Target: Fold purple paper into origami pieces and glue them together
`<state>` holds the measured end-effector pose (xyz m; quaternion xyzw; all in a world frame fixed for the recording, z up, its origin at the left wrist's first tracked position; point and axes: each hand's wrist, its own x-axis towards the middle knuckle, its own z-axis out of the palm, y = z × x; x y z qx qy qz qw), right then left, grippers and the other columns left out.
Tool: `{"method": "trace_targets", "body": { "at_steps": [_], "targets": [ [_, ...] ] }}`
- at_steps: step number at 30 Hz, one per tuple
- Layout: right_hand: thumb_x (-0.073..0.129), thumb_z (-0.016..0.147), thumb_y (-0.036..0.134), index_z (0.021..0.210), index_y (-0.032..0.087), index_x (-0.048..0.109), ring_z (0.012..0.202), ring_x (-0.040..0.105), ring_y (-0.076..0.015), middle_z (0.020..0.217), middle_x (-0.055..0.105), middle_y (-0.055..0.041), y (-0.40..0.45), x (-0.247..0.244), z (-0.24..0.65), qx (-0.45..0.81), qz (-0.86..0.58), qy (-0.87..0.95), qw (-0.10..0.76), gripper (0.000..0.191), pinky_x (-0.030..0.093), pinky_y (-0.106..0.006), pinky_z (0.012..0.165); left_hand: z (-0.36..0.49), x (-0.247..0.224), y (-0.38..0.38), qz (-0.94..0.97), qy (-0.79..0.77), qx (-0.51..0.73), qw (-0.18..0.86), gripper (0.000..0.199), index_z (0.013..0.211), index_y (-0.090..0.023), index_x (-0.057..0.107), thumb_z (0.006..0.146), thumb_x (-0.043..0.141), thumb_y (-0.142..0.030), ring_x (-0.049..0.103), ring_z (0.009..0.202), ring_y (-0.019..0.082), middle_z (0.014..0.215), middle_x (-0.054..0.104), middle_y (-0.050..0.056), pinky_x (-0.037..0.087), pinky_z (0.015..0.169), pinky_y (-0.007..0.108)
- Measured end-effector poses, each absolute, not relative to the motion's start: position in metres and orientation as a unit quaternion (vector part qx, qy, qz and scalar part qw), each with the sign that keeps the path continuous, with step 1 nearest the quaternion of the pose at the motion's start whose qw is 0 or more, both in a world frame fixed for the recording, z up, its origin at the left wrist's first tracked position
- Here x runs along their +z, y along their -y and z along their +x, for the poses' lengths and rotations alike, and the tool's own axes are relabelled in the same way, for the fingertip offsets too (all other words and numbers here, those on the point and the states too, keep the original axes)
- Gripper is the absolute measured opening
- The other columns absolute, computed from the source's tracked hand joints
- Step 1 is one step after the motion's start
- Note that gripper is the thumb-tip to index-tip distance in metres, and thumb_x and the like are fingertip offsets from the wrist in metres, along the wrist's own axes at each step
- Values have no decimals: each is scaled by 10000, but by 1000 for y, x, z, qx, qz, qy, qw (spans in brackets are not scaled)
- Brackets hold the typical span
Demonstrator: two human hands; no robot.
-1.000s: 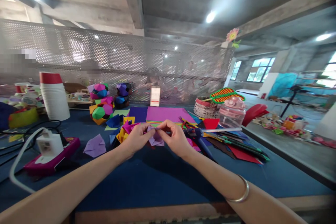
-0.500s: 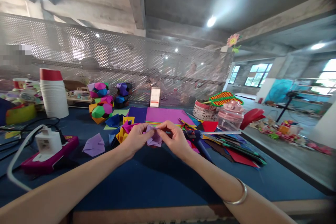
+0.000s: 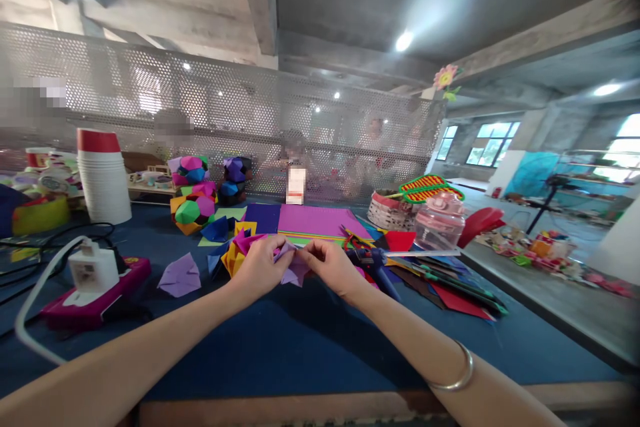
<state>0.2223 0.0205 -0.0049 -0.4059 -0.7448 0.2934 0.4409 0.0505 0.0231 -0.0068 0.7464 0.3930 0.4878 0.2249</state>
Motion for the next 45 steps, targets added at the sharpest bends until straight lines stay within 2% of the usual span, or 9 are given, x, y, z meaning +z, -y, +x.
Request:
{"method": "trace_targets", "body": {
  "at_steps": [7,12,15,19,28,33,40,45],
  "targets": [
    [575,859,252,720,187,529,616,498,-143,656,555,6,-13,-6,220,124,-410,782,453,160,360,-262,594,50,-6,-22,779,-379,455,207,149,767,-170,614,837,498,-234,568,678,164,714,636,20,381,604,253],
    [541,843,144,714,198,484,627,476,-147,679,518,7,-12,-10,220,64,-398,803,440,151,335,-267,601,49,-4,-21,805,-364,426,198,130,811,-177,622,846,517,-245,575,668,158,730,644,17,379,580,239],
    [528,828,102,717,200,476,639,484,-151,697,522,1,-12,-12,219,52,-394,808,435,157,336,-266,601,49,-4,-21,808,-369,421,185,161,754,-181,604,860,516,-263,583,671,156,719,640,15,382,580,235],
    [512,836,85,757,196,503,647,539,-152,705,573,-5,-13,-14,218,66,-391,811,431,136,382,-250,604,48,-3,-21,805,-389,421,153,171,732,-181,579,869,492,-231,584,694,171,707,625,19,383,627,261],
    [541,844,120,811,186,557,689,603,-169,753,641,-30,-17,-17,219,56,-404,807,426,76,437,-268,646,48,-4,-19,821,-392,396,122,109,776,-187,571,852,494,-173,574,687,162,718,618,2,351,611,260],
    [557,837,112,793,190,554,692,593,-162,753,632,-22,-16,-15,219,37,-409,809,421,89,427,-265,652,47,-5,-19,820,-400,394,111,98,780,-185,574,804,500,-126,556,653,145,694,606,-13,331,581,246],
    [562,809,80,717,198,487,654,517,-150,718,541,1,-7,-14,216,6,-415,811,412,168,368,-264,613,51,-7,-14,811,-418,399,95,110,674,-186,532,730,515,-92,488,561,123,600,552,-32,287,531,236],
    [509,807,54,725,204,463,719,510,-174,781,529,-27,1,-13,214,-4,-407,818,408,178,381,-286,656,52,-8,-9,809,-422,402,80,107,670,-193,516,698,533,-92,507,572,128,612,557,-31,273,532,239]
  ]
}}
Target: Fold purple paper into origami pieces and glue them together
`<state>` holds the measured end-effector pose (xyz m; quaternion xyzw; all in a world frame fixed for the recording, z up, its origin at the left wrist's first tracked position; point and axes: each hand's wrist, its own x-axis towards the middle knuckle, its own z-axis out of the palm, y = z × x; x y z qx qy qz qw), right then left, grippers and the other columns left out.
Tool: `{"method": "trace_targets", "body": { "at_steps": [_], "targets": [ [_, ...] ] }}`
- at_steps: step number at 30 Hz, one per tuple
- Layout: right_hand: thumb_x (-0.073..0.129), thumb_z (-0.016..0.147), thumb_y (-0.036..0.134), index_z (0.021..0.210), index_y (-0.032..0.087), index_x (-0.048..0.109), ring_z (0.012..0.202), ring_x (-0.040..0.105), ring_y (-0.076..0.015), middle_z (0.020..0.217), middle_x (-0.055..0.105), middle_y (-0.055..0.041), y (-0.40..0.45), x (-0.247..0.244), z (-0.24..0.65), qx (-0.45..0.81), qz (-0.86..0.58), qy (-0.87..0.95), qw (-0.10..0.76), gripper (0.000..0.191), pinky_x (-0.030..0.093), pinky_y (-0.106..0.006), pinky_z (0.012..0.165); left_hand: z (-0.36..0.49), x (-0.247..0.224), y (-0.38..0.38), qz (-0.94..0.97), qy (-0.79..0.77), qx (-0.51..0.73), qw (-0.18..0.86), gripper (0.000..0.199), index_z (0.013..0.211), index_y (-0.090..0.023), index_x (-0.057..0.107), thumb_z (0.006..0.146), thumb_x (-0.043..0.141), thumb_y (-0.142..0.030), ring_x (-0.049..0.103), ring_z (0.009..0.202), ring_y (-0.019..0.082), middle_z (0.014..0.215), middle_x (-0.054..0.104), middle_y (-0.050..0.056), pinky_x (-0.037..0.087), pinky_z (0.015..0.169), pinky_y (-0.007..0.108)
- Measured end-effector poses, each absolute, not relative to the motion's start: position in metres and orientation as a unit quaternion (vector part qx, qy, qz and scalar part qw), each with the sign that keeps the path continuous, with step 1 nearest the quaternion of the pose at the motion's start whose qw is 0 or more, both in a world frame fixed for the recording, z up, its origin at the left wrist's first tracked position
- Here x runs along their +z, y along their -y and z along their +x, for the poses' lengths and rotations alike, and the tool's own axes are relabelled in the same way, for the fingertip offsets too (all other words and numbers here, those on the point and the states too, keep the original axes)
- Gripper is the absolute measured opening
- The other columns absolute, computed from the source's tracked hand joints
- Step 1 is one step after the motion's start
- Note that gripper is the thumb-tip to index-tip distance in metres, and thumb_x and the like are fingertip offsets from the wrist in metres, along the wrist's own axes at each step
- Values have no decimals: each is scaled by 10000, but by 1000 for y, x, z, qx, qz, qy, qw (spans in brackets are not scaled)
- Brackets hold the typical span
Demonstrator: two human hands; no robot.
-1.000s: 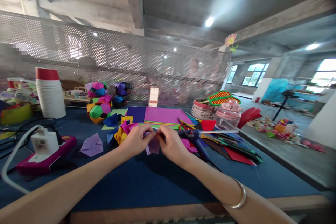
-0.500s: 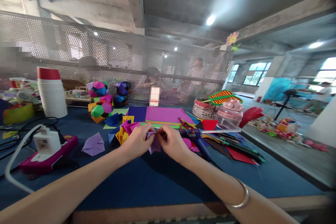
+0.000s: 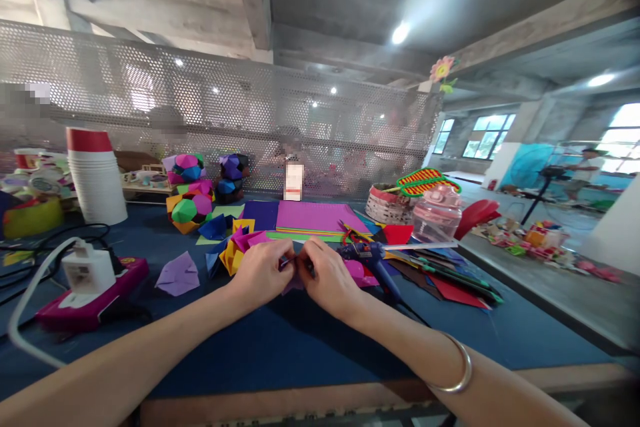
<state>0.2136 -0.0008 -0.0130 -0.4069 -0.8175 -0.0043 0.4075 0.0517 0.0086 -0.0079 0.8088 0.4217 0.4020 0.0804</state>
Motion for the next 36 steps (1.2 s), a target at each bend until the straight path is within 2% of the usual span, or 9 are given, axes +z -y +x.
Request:
{"method": "trace_targets", "body": {
  "at_steps": [5,8,11,17,20,25,28,31,36],
  "targets": [
    [513,882,160,858,198,511,791,575,-178,852,596,-43,-2,-12,212,15,-417,797,437,46,433,-287,707,52,2,-9,781,-442,434,82,85,704,-205,503,728,533,-129,483,537,127,576,512,-47,286,532,238],
    [599,855,290,1019,183,500,723,603,-175,858,633,-43,-6,-15,210,97,-455,767,442,220,454,-282,639,49,6,-14,746,-462,471,90,58,757,-210,489,761,511,-157,504,565,129,626,523,-45,333,563,238],
    [587,850,362,934,191,509,630,596,-166,737,630,-9,-10,-18,209,193,-479,741,428,205,433,-265,563,46,4,-21,717,-476,497,111,83,802,-211,476,754,487,-145,535,610,126,727,553,-31,381,594,238],
    [503,875,277,806,210,476,604,533,-149,661,553,21,-12,-12,214,150,-472,740,455,100,389,-259,576,49,-9,-28,726,-455,480,187,202,880,-207,509,700,480,-121,531,566,114,735,570,-31,405,527,219],
    [533,832,197,770,204,498,593,514,-140,645,547,27,-12,-8,217,134,-453,762,443,71,372,-254,581,52,-9,-25,755,-428,451,209,259,869,-194,581,646,510,-84,570,621,131,732,621,-23,440,584,234],
    [566,816,167,755,194,535,601,538,-136,659,584,19,-13,-8,219,134,-429,783,430,73,376,-244,576,50,-5,-22,772,-398,447,212,89,795,-184,629,768,546,-169,628,790,169,810,681,16,478,725,267],
    [574,830,189,833,187,575,664,582,-153,735,632,-8,-14,-9,218,140,-427,775,444,4,416,-254,607,48,-4,-26,766,-406,452,212,91,790,-180,649,793,560,-198,629,758,171,794,696,26,478,702,266],
    [578,837,201,904,176,591,747,623,-168,819,665,-37,-14,-8,217,154,-422,762,466,72,468,-273,672,46,-5,-29,759,-414,453,219,103,810,-172,661,797,574,-226,634,719,168,793,709,31,482,666,262],
    [569,854,231,864,168,606,746,636,-168,800,672,-43,-12,-7,216,170,-402,754,490,74,500,-275,679,47,-7,-31,746,-421,449,254,163,871,-153,676,783,575,-246,651,668,166,790,728,39,494,617,256]
  ]
}}
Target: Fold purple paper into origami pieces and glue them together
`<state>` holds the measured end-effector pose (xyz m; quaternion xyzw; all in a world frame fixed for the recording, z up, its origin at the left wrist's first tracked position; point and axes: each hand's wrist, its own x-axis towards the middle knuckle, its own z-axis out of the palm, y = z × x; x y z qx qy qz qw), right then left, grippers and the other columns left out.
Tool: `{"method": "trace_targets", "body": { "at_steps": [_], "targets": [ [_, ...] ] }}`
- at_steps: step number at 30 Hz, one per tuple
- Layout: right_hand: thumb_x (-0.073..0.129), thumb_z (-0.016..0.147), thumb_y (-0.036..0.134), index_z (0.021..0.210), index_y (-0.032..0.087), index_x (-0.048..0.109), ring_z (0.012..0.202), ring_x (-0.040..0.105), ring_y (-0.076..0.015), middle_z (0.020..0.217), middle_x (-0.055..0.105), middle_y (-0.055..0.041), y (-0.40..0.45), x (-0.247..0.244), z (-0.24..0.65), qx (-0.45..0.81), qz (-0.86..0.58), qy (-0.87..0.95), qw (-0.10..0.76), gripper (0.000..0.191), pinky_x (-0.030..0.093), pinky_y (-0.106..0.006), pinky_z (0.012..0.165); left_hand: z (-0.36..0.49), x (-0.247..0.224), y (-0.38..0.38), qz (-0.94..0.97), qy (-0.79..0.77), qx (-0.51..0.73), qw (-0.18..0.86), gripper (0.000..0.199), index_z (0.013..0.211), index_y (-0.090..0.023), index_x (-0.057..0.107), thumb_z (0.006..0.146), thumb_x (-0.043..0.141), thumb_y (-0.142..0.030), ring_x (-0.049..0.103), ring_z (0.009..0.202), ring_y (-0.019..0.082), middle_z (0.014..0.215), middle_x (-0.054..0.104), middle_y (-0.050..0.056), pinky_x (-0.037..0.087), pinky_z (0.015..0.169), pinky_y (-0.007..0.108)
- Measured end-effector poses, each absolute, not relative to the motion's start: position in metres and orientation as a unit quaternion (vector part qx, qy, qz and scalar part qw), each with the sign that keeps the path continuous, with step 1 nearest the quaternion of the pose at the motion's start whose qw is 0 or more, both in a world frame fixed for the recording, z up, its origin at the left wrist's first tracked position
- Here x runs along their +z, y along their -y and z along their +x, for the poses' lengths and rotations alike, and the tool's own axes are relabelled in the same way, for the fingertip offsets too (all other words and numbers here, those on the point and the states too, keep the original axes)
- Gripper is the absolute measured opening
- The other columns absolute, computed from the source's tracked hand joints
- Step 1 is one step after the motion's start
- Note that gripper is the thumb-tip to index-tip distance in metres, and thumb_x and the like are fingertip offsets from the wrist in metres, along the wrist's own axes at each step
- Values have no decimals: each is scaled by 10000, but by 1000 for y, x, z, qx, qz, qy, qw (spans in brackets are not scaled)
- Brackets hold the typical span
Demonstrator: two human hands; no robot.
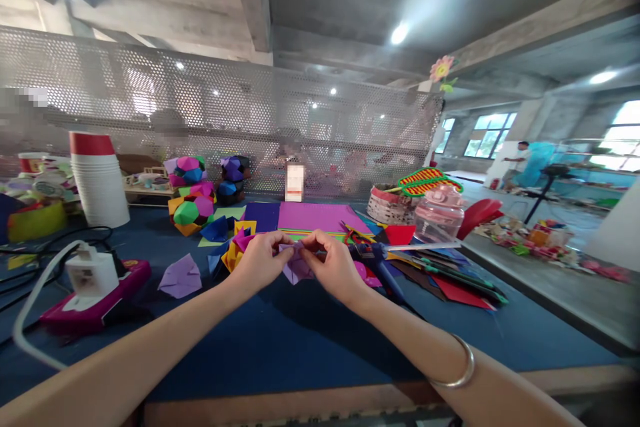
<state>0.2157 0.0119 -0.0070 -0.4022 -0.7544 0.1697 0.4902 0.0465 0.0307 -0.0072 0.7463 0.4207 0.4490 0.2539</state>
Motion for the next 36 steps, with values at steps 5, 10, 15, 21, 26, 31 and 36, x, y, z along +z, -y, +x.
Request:
{"method": "trace_targets", "body": {
  "at_steps": [5,10,15,21,26,31,36],
  "targets": [
    [585,838,207,803,167,619,717,632,-166,766,673,-39,-12,-7,215,160,-383,762,497,63,497,-268,655,46,-4,-30,742,-413,441,290,178,843,-148,712,757,575,-221,668,708,177,792,743,49,514,660,270],
    [572,836,167,737,180,625,711,600,-154,749,625,-28,-10,-7,215,123,-349,786,495,112,464,-262,662,46,2,-27,730,-425,437,310,156,774,-152,720,718,578,-183,653,641,159,717,736,32,500,606,250],
    [515,851,132,739,198,629,720,549,-154,768,584,-28,-4,-6,219,94,-309,827,460,173,422,-273,677,45,3,-26,728,-444,428,300,166,724,-155,725,672,569,-134,632,592,147,666,724,17,480,564,236],
    [595,819,238,690,178,605,698,550,-158,717,591,-21,-7,0,218,242,-355,773,467,143,423,-277,657,43,2,-26,745,-444,431,248,181,739,-167,731,688,558,-148,611,614,153,676,715,17,463,579,248],
    [685,724,245,796,168,586,691,597,-147,757,642,-12,-17,-5,216,346,-363,728,467,145,479,-275,654,44,2,-24,749,-448,436,220,172,768,-168,722,730,555,-187,626,642,170,715,723,37,465,593,264],
    [637,783,359,826,177,588,628,587,-124,727,622,5,-14,-4,216,430,-365,679,471,193,493,-259,597,45,4,-21,754,-443,443,199,166,767,-190,713,752,547,-190,642,657,174,726,728,31,470,599,265],
    [717,725,439,755,176,591,592,555,-110,680,594,21,-11,-1,218,459,-379,658,461,294,456,-236,551,46,5,-19,767,-429,442,180,173,750,-192,705,746,536,-152,663,738,191,782,735,44,493,688,291]
  ]
}}
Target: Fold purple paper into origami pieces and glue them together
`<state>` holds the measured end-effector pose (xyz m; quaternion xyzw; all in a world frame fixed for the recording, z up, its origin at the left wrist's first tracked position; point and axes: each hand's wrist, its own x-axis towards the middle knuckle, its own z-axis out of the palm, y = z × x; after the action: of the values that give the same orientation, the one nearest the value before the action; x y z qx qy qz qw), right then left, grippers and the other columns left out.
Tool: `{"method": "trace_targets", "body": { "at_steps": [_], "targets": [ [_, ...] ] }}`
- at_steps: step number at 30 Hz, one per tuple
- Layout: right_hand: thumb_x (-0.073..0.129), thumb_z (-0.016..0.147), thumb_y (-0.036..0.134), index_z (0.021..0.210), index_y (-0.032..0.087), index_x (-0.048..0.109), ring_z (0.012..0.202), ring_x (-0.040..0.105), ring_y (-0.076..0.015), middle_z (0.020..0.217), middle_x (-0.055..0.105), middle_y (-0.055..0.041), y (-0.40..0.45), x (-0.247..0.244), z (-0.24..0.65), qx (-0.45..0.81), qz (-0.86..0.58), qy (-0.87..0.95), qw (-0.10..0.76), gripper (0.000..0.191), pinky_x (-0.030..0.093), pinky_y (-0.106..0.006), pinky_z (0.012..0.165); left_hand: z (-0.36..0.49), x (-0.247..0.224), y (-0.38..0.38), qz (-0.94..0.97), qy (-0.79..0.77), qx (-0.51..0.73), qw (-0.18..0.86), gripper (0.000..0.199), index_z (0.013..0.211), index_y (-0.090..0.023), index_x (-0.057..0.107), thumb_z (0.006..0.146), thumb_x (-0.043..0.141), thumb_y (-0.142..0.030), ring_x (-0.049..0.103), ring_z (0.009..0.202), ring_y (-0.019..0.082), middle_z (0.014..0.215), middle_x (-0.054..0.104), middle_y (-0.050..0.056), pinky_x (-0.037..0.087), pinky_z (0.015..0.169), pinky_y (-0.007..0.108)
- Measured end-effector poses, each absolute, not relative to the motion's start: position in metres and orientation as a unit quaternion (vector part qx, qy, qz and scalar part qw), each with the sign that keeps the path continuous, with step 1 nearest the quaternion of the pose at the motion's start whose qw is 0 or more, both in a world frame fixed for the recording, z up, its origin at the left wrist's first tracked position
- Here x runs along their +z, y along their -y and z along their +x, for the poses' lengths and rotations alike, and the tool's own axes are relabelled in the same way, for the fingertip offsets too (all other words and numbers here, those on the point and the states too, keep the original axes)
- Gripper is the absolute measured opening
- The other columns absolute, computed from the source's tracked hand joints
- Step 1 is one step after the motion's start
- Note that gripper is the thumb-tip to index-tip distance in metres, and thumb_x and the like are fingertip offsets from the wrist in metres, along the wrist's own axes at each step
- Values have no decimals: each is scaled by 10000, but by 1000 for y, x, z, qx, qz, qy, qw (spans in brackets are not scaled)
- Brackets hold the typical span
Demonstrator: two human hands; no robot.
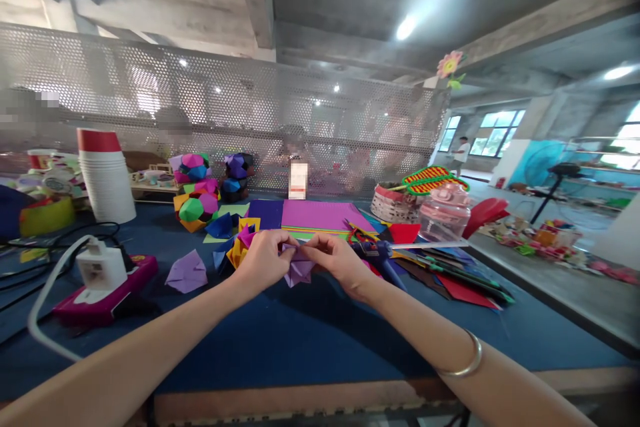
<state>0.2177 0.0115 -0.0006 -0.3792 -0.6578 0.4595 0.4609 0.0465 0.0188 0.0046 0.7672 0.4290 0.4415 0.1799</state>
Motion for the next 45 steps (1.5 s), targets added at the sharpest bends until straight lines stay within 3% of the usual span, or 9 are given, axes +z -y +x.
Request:
{"method": "trace_targets", "body": {
  "at_steps": [9,17,22,30,37,45],
  "targets": [
    [672,771,490,852,133,651,646,601,-142,761,669,-45,-20,-6,221,404,-396,718,405,366,469,-263,600,48,5,-14,778,-428,438,142,174,719,-175,682,741,525,-103,635,706,185,750,708,47,459,644,283],
    [628,832,279,689,162,599,600,496,-132,638,583,-3,-13,-8,218,175,-439,770,429,187,349,-250,568,49,2,-15,777,-426,432,167,164,789,-170,696,762,537,-139,652,731,180,778,720,38,488,663,266],
    [619,819,140,692,171,568,622,482,-128,673,564,3,-8,-8,217,80,-433,790,426,141,330,-257,611,48,1,-18,789,-402,424,190,138,779,-178,688,784,550,-183,667,753,174,786,732,26,502,687,253],
    [568,829,69,748,170,619,595,522,-120,662,614,8,-16,-12,221,67,-418,815,395,139,349,-225,580,48,1,-19,804,-399,420,135,140,723,-175,661,800,547,-147,625,737,172,758,692,34,458,681,267],
    [571,877,167,776,174,636,562,515,-113,652,622,11,-17,-12,223,37,-427,821,377,120,345,-223,563,47,-1,-20,813,-397,409,119,138,735,-168,652,800,537,-127,603,716,171,739,667,36,432,644,267],
    [579,847,110,772,164,613,703,589,-160,757,662,-39,-8,-9,219,-20,-449,825,342,99,369,-252,640,51,-7,-18,806,-403,423,99,134,699,-164,621,746,539,-69,590,656,145,679,638,9,407,590,240]
  ]
}}
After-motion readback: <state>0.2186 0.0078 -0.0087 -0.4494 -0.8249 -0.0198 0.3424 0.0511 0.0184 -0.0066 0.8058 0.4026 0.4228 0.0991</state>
